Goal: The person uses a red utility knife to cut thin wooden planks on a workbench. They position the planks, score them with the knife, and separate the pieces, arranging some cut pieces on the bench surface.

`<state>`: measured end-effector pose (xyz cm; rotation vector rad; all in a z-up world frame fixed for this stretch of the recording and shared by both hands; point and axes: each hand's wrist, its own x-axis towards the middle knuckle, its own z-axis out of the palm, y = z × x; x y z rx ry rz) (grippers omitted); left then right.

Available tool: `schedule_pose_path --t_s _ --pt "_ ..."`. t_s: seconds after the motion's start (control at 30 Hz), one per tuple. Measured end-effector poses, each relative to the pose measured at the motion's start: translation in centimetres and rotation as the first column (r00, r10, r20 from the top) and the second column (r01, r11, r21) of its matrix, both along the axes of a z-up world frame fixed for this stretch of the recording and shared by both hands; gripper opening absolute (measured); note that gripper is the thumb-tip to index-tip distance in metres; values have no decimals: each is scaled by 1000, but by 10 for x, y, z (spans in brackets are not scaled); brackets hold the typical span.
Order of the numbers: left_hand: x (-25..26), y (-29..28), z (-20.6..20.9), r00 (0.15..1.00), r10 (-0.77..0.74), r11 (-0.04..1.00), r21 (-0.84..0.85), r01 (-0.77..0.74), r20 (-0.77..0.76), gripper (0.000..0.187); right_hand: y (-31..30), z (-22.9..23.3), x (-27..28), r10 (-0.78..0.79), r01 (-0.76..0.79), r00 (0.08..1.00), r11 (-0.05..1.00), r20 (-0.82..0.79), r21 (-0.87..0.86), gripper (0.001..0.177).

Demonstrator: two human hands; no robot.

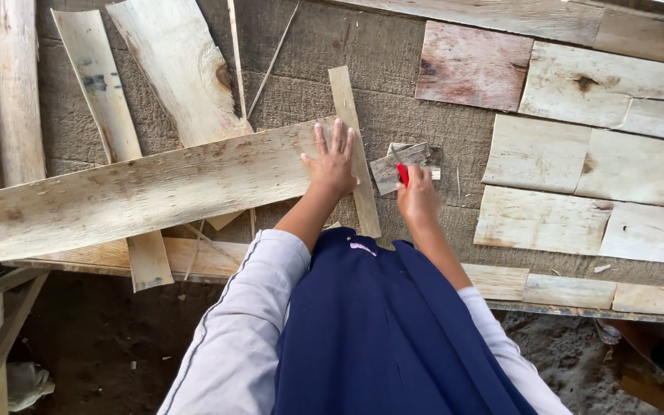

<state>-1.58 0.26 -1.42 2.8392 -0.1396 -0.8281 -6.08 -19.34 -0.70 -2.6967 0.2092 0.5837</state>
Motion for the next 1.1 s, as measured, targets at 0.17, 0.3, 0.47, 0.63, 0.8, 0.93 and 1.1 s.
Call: schedule_pose_path --t_s 0.17,0.3,0.47,0.63,0.8,0.93,1.1 --pt "-17 3 5 997 -13 1000 1 13 75 95 20 34 35 229 -231 972 972 46 36 62" --pt "-39 8 -9 989 48 998 -52 -41 137 85 -8 -52 56 285 -285 959 959 -4 -6 61" --pt "-44 18 -43 977 70 992 -120 -47 200 76 -29 -37 60 179 -177 984 980 13 -91 28" --pt "-47 24 -71 965 224 945 -271 -181 136 60 -17 -1 55 -163 154 975 986 148 68 32" --pt "-78 38 -50 921 -121 991 -3 132 371 79 41 4 74 -488 457 853 529 -184 715 25" --pt "-84 50 -50 905 -159 987 28 161 394 82 84 28 69 -341 316 921 377 -187 871 39" --pt "-74 67 -68 902 -182 970 -77 229 393 68 82 -9 37 -157 165 986 972 -64 167 74"
